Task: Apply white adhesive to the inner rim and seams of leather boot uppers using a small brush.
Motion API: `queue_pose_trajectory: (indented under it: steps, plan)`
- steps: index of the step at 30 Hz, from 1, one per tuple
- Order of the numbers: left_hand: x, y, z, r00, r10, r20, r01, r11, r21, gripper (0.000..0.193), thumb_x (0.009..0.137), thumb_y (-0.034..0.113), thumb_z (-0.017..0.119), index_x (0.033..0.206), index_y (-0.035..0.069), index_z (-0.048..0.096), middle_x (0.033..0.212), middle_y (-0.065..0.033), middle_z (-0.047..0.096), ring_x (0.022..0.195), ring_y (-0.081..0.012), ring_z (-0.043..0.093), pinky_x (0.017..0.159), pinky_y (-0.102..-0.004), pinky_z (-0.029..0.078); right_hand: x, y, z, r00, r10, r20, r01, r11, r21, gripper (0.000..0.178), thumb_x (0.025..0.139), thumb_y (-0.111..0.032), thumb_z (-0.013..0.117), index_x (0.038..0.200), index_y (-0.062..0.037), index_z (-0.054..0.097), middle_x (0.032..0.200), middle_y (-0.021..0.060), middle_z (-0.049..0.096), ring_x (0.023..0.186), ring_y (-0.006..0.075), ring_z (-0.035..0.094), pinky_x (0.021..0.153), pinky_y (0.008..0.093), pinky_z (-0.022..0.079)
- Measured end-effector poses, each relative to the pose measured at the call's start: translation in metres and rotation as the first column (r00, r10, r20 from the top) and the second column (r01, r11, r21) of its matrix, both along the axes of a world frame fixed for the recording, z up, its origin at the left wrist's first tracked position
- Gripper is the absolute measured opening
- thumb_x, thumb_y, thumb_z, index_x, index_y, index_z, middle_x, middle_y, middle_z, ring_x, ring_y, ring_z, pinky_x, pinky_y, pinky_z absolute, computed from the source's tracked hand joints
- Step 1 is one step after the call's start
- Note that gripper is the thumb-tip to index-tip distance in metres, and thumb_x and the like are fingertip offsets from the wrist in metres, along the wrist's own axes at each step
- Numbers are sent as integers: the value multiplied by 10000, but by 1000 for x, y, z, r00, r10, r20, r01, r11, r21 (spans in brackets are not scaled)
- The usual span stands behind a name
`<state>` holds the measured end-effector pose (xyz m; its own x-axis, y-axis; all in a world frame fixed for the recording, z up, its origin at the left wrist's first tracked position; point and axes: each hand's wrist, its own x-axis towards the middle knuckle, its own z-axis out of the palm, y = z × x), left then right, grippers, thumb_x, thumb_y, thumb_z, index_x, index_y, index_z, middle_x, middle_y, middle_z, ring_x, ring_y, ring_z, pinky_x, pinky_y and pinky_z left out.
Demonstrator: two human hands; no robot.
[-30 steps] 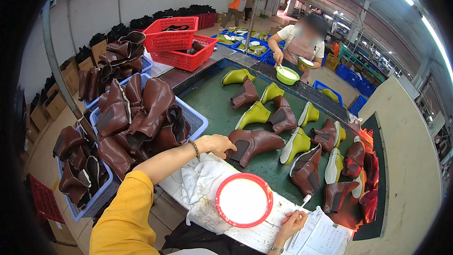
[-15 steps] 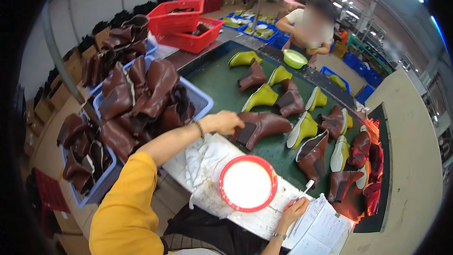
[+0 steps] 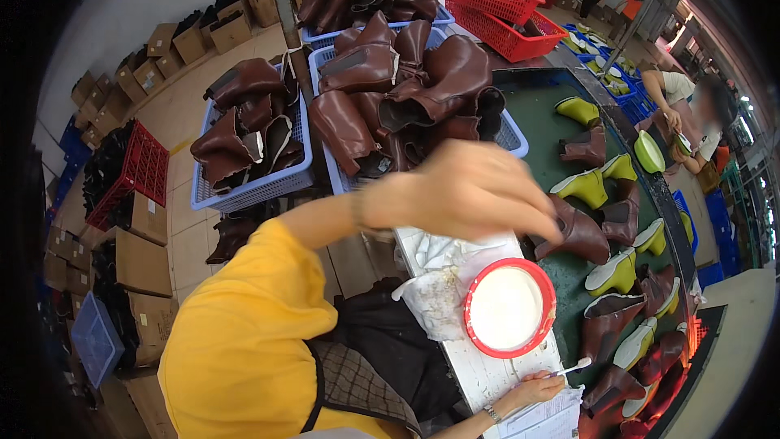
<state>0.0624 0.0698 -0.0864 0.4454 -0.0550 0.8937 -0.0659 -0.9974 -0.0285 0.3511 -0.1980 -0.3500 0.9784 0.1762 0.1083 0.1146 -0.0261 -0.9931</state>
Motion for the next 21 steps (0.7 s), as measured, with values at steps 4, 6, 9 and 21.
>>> queue_pose_trajectory:
  steps: [4,6,9,21]
  plan:
    - [-165,20,9,691,722,33,-708,686,-168,214,859,86,677,1049,118,771,961,-48,759,808,-202,722,705,-316,567,12,-9,-14,998,-28,63,30,999,-34,344,1104,-343,415,885,-83,468,572,-8,385,405,66,324,324,223,266]
    - [-232,50,-2,497,865,-65,-781,414,-467,292,904,85,605,1166,111,731,1067,-127,749,917,-272,724,804,-353,561,17,-21,-14,995,-64,72,65,998,-17,352,1102,-345,419,886,-74,479,568,-6,390,404,67,330,326,225,270]
    - [-392,97,-44,-56,922,-383,-969,-142,-201,368,885,159,610,1242,135,694,1186,-172,705,1116,-362,661,957,-454,522,9,-11,-5,996,-86,25,86,996,-16,347,1095,-366,437,958,-68,551,572,-12,421,418,55,366,344,220,291]
    - [-543,212,-109,-481,485,-731,-870,-367,329,918,832,-100,606,1566,301,230,1497,-184,450,1239,-454,550,991,-541,496,15,-6,-8,999,-2,-41,6,996,87,415,1103,-365,413,860,-74,580,534,-39,440,392,37,340,352,218,256]
